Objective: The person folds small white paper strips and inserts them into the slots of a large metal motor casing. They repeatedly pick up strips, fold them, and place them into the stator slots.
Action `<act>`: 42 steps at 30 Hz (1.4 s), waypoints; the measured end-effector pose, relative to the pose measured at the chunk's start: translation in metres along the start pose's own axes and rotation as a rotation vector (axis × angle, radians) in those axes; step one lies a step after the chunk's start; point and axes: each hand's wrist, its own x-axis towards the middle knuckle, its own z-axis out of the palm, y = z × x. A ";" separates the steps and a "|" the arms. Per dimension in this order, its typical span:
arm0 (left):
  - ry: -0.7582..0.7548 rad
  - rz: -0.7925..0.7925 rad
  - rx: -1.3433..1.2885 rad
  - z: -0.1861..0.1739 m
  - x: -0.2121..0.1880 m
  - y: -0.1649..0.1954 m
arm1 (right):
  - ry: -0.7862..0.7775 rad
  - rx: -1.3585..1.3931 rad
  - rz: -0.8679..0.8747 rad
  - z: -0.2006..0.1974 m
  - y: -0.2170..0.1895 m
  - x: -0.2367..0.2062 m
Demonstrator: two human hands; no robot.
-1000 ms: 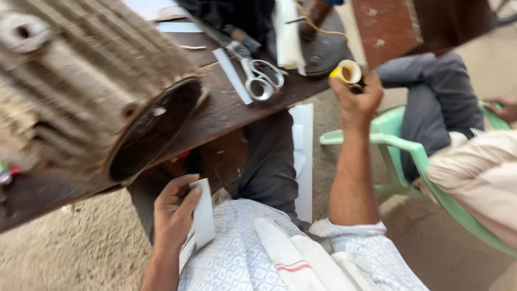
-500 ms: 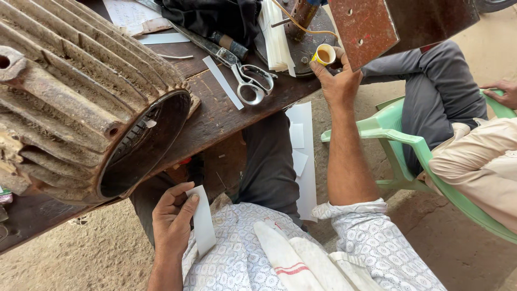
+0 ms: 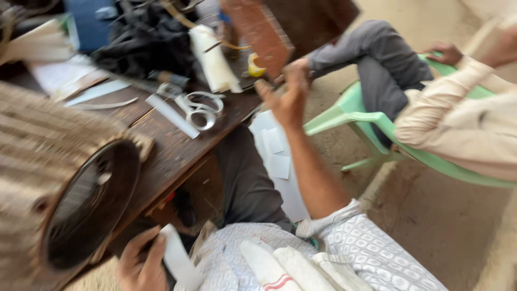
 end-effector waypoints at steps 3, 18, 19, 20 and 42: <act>0.033 0.178 0.066 -0.001 0.028 -0.029 | -0.147 0.257 0.122 -0.016 -0.056 -0.048; 0.065 0.135 0.300 -0.003 0.086 -0.078 | -1.045 1.009 0.083 -0.031 -0.177 -0.144; 0.062 0.132 0.292 -0.003 0.084 -0.077 | -1.066 1.045 0.150 -0.031 -0.177 -0.145; 0.058 0.131 0.286 -0.002 0.080 -0.073 | -1.078 1.108 0.221 -0.031 -0.179 -0.147; -0.059 0.670 -0.021 -0.034 -0.087 0.096 | -1.162 1.205 0.698 -0.020 -0.214 -0.201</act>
